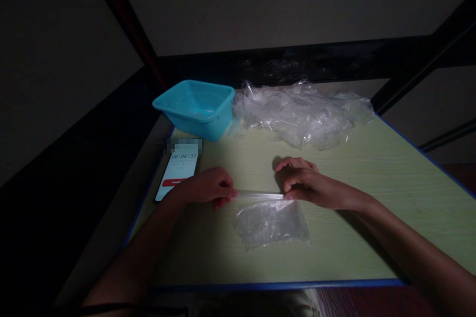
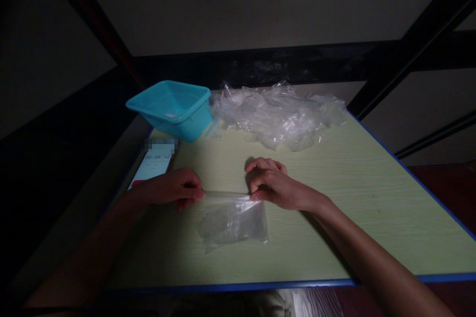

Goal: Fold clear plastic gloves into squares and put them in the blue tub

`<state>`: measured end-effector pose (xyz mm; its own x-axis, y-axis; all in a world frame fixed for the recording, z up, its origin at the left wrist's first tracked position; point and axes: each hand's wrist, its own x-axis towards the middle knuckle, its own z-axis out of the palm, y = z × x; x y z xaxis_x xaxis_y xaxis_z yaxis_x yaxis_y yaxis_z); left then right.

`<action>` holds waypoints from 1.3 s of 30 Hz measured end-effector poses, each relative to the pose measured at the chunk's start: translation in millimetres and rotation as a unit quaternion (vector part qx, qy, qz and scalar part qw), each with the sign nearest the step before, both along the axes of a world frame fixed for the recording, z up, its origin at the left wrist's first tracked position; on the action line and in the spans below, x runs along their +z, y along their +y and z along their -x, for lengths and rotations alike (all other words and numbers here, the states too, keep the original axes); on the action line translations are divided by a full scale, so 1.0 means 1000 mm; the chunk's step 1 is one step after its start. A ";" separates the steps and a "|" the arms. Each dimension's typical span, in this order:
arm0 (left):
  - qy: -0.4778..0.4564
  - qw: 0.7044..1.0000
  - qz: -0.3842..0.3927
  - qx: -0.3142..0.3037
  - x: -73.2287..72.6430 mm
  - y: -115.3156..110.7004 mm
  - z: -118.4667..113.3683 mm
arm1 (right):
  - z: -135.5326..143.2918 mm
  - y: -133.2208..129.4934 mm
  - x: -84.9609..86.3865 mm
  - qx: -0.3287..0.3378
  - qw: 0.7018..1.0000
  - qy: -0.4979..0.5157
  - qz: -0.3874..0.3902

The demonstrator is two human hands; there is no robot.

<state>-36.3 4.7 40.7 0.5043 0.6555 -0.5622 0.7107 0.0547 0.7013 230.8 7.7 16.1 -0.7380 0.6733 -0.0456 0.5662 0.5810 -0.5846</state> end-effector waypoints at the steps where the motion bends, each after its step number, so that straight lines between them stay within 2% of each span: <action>1: 0.000 1.000 0.000 0.000 0.000 0.000 0.001 | 0.000 0.000 0.000 0.001 1.000 0.003 -0.002; 7: 0.015 1.000 -0.019 -0.008 0.000 -0.001 0.002 | -0.001 0.001 0.001 0.023 1.000 0.008 0.007; 17: 0.000 0.998 0.031 -0.059 -0.002 -0.005 -0.001 | -0.001 -0.001 0.008 0.023 0.996 0.091 0.007; 20: 0.001 0.998 0.036 -0.046 -0.001 -0.005 -0.003 | 0.006 -0.011 0.019 0.019 0.993 0.114 -0.006; 23: -0.002 0.998 0.046 -0.030 0.001 -0.006 -0.005 | 0.014 -0.033 0.025 0.037 0.996 0.070 -0.051; 25: -0.005 0.998 0.050 -0.026 0.001 -0.007 -0.007 | 0.017 -0.050 0.021 0.046 0.996 0.032 -0.070; 29: -0.010 0.998 0.054 -0.023 -0.001 -0.008 -0.008 | 0.016 -0.072 0.002 0.063 0.993 -0.039 -0.091; 33: -0.026 0.998 0.064 -0.013 -0.005 -0.009 -0.008 | 0.011 -0.075 -0.010 0.061 0.989 -0.069 -0.116; 39: -0.018 0.998 0.055 -0.003 -0.005 -0.008 -0.005 | 0.010 -0.072 -0.013 0.065 0.985 -0.058 -0.147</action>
<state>-31.0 -3.2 36.1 0.5296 0.5880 -0.6114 0.6858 0.1275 0.7165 220.6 -64.4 3.3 -0.8198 0.5706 0.0496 0.5291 0.7876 -0.3158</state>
